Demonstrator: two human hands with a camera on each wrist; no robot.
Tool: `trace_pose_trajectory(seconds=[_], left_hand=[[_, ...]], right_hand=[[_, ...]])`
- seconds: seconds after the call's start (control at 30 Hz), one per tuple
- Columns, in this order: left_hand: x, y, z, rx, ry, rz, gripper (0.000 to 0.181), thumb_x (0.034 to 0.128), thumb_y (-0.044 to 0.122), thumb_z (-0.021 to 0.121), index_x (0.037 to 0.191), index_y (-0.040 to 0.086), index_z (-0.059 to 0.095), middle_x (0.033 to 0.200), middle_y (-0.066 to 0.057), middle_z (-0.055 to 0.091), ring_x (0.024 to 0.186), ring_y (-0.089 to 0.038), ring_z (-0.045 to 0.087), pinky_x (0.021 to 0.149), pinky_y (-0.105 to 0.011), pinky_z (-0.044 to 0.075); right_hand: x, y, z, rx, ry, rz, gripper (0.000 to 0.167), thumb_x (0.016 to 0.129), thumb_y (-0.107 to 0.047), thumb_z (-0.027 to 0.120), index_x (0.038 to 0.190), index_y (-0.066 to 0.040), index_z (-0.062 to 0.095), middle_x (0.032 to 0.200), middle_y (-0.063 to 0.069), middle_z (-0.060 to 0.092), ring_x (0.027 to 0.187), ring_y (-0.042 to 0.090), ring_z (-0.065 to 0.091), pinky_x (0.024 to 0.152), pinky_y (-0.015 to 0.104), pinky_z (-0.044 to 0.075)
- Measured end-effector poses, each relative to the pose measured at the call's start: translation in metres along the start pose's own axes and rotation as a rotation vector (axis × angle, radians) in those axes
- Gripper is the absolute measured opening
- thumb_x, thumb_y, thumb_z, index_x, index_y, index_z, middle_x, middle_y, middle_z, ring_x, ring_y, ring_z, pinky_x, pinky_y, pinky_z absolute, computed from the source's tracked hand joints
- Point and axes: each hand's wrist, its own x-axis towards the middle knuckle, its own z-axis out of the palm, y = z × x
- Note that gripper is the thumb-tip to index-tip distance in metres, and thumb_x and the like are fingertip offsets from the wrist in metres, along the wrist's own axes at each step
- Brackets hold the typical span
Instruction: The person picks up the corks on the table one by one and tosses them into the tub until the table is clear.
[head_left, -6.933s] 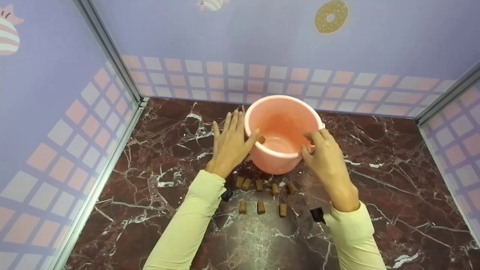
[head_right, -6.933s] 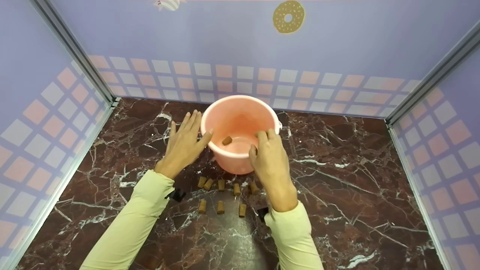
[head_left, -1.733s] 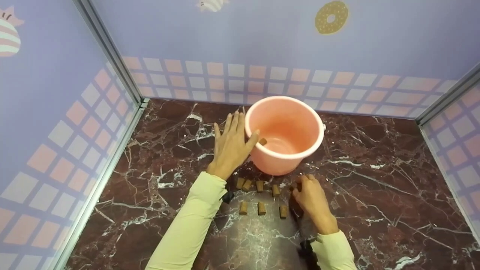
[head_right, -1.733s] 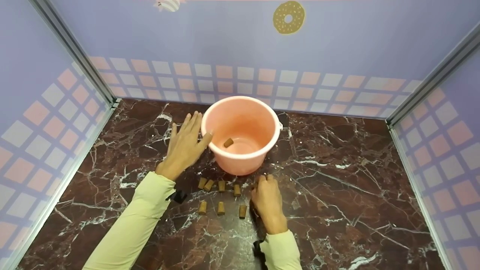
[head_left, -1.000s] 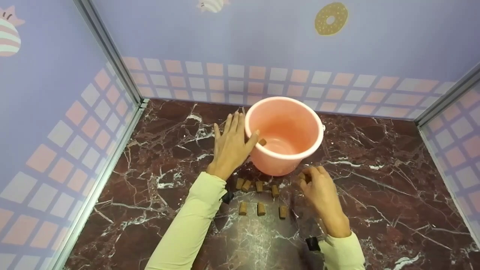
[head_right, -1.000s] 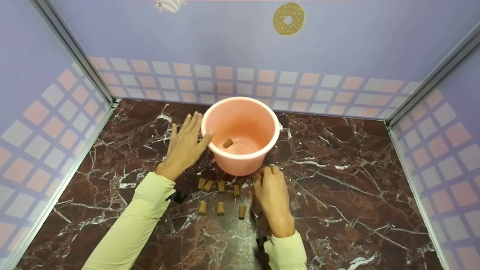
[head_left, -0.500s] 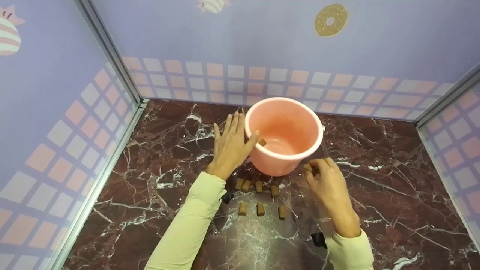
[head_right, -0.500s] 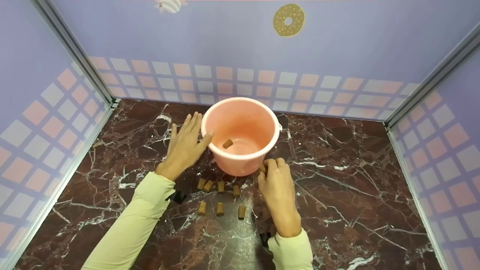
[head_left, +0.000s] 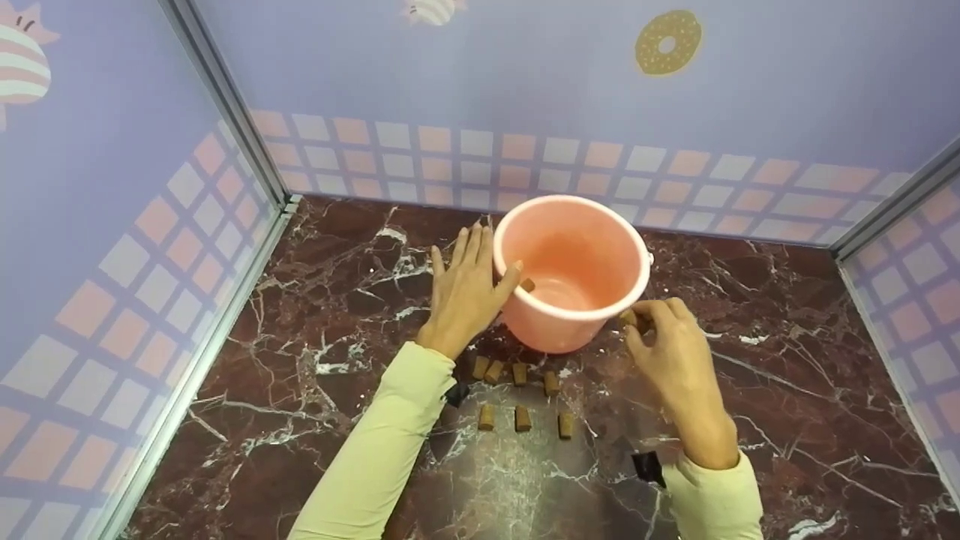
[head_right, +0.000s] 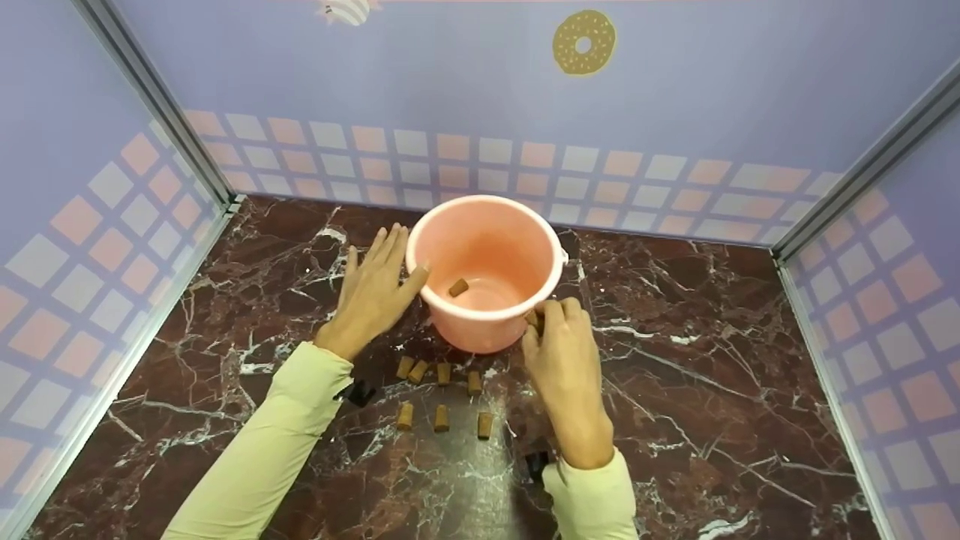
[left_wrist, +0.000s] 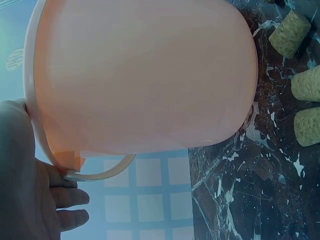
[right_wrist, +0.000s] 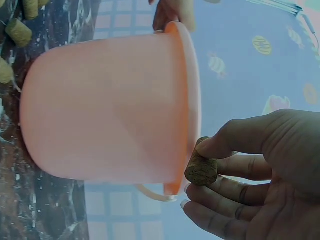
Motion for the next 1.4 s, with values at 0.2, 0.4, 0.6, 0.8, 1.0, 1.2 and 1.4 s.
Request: trace_pose_trajectory(seconds=[0.2, 0.4, 0.6, 0.8, 1.0, 1.2, 1.4], left_hand=[[0.0, 0.0, 0.001, -0.009, -0.005, -0.002, 0.085, 0.1093, 0.061, 0.039, 0.167, 0.002, 0.02, 0.174, -0.014, 0.014, 0.161, -0.031, 0.01, 0.125, -0.062, -0.01], [0.0, 0.0, 0.001, -0.001, -0.009, -0.006, 0.085, 0.1094, 0.062, 0.038, 0.167, 0.003, 0.019, 0.174, -0.014, 0.014, 0.162, -0.031, 0.01, 0.125, -0.062, -0.01], [0.001, -0.001, 0.0, 0.004, -0.006, -0.008, 0.086, 0.1087, 0.064, 0.035, 0.168, 0.004, 0.018, 0.174, -0.012, 0.014, 0.162, -0.03, 0.011, 0.126, -0.062, -0.009], [0.001, -0.001, 0.0, 0.013, -0.013, -0.01, 0.087, 0.1085, 0.065, 0.032, 0.168, 0.004, 0.017, 0.174, -0.012, 0.013, 0.162, -0.029, 0.009, 0.126, -0.062, -0.009], [0.0, 0.0, 0.0, 0.016, -0.005, -0.004, 0.086, 0.1087, 0.065, 0.032, 0.168, 0.004, 0.018, 0.174, -0.012, 0.014, 0.162, -0.03, 0.011, 0.126, -0.063, -0.008], [0.001, -0.001, 0.0, 0.02, -0.004, -0.003, 0.087, 0.1085, 0.065, 0.032, 0.168, 0.004, 0.018, 0.174, -0.012, 0.014, 0.161, -0.03, 0.011, 0.126, -0.063, -0.008], [0.001, -0.001, 0.001, 0.019, 0.0, -0.003, 0.086, 0.1089, 0.064, 0.035, 0.167, 0.004, 0.019, 0.173, -0.013, 0.015, 0.161, -0.03, 0.011, 0.126, -0.064, -0.007]], right_hand=[[0.011, -0.005, -0.004, 0.005, -0.003, 0.0, 0.018, 0.084, 0.014, 0.076, 0.102, 0.011, 0.071, 0.093, 0.022, 0.063, 0.082, 0.037, 0.063, 0.073, 0.053, 0.057], [0.024, -0.009, -0.004, 0.027, -0.02, 0.013, 0.021, 0.086, 0.01, 0.078, 0.105, 0.012, 0.071, 0.096, 0.023, 0.063, 0.086, 0.038, 0.064, 0.077, 0.052, 0.058], [0.035, -0.011, 0.001, 0.017, -0.036, -0.013, 0.015, 0.087, 0.01, 0.074, 0.102, 0.01, 0.071, 0.096, 0.022, 0.063, 0.088, 0.039, 0.063, 0.077, 0.052, 0.059], [0.041, -0.012, 0.007, 0.028, -0.055, -0.024, 0.014, 0.087, 0.011, 0.072, 0.101, 0.01, 0.07, 0.097, 0.024, 0.064, 0.089, 0.04, 0.063, 0.076, 0.051, 0.062], [0.043, -0.011, 0.011, 0.039, -0.058, -0.011, 0.014, 0.088, 0.008, 0.071, 0.102, 0.009, 0.07, 0.099, 0.024, 0.063, 0.089, 0.04, 0.062, 0.079, 0.054, 0.058], [0.045, -0.011, 0.014, 0.035, -0.069, -0.002, 0.014, 0.088, 0.007, 0.07, 0.102, 0.009, 0.069, 0.098, 0.023, 0.062, 0.088, 0.039, 0.062, 0.076, 0.053, 0.058], [0.045, -0.011, 0.016, 0.019, -0.072, 0.005, 0.015, 0.088, 0.006, 0.072, 0.103, 0.009, 0.07, 0.098, 0.024, 0.063, 0.09, 0.04, 0.063, 0.077, 0.053, 0.059]])
